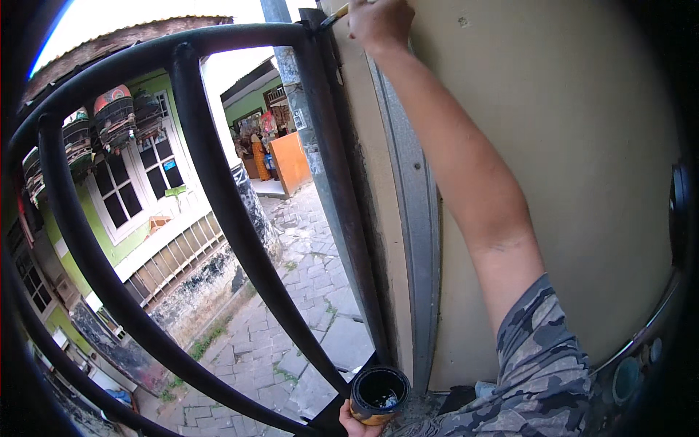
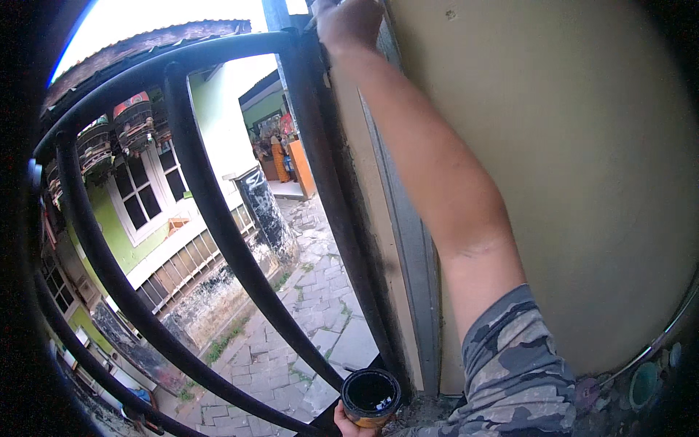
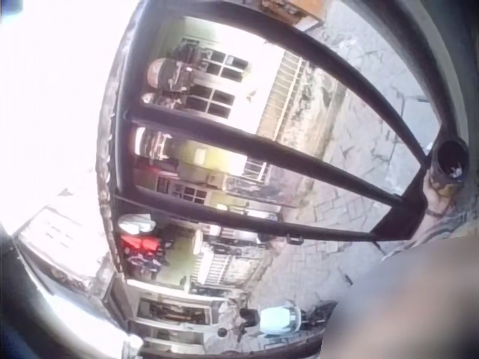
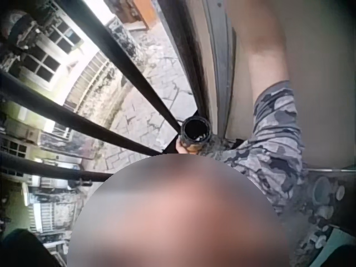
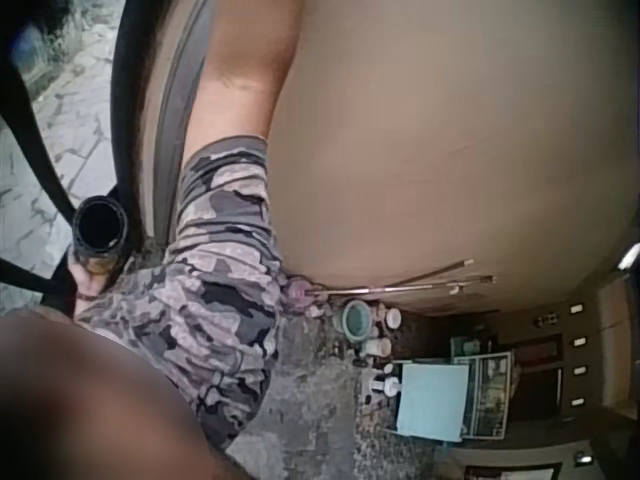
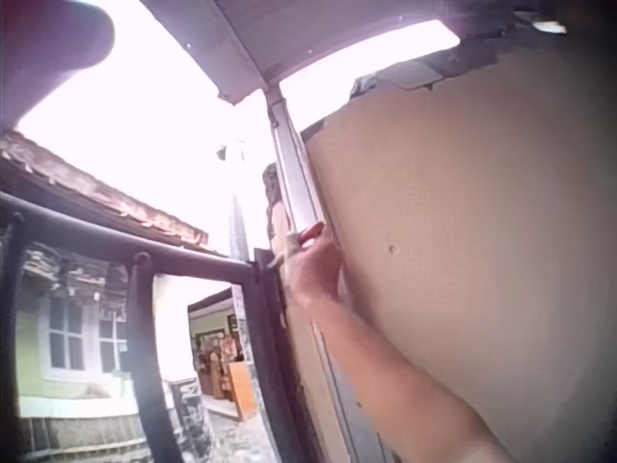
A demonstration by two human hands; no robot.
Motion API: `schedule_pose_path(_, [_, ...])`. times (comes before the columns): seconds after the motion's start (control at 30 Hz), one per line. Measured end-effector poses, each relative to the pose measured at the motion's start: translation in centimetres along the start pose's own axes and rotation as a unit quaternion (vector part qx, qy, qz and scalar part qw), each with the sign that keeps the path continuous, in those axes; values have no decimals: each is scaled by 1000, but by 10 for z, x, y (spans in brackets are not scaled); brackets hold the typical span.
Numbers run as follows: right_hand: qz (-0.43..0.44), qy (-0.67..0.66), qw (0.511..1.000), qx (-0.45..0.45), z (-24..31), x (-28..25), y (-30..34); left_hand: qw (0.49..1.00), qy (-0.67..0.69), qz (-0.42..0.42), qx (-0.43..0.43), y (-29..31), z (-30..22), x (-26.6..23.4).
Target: The person paints a black metal gate using a paintbrush and a can of black paint.
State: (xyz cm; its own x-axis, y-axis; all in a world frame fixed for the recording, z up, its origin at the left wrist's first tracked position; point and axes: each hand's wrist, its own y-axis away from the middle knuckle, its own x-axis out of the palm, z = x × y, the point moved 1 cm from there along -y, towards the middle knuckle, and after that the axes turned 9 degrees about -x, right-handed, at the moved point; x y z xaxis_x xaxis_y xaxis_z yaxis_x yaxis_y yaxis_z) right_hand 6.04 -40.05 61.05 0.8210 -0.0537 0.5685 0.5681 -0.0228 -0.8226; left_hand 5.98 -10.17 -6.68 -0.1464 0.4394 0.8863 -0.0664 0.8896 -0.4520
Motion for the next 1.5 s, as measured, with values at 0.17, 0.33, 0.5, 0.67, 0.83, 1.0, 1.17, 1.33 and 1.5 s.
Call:
schedule_pose_path(0.17, [52,-84,994,-45,40,-31,44,818,-84,-562,86,-21,13,60])
schedule_pose_path(0.33, [-59,-142,986,-64,37,-30,68,834,-77,-540,85,-11,12,59])
schedule_pose_path(0.5, [-65,-126,980,-137,60,-27,103,992,4,-122,24,7,9,24])
schedule_pose_path(0.67, [-56,-127,982,-129,60,-38,106,850,-53,-520,62,-21,21,77])
schedule_pose_path(0.83, [3,-121,983,-141,64,-34,121,989,-22,-143,25,15,6,1])
schedule_pose_path(1.0, [-25,-221,954,203,47,-52,97,988,-25,-151,33,22,6,6])
schedule_pose_path(1.17, [-29,-303,883,358,21,-55,67,837,-60,-537,90,-2,18,57])
schedule_pose_path(1.33, [1,-260,894,366,9,-73,66,937,-30,-344,50,10,15,44])
schedule_pose_path(1.5, [-14,-311,895,319,3,-47,47,992,-10,-122,30,13,10,50])
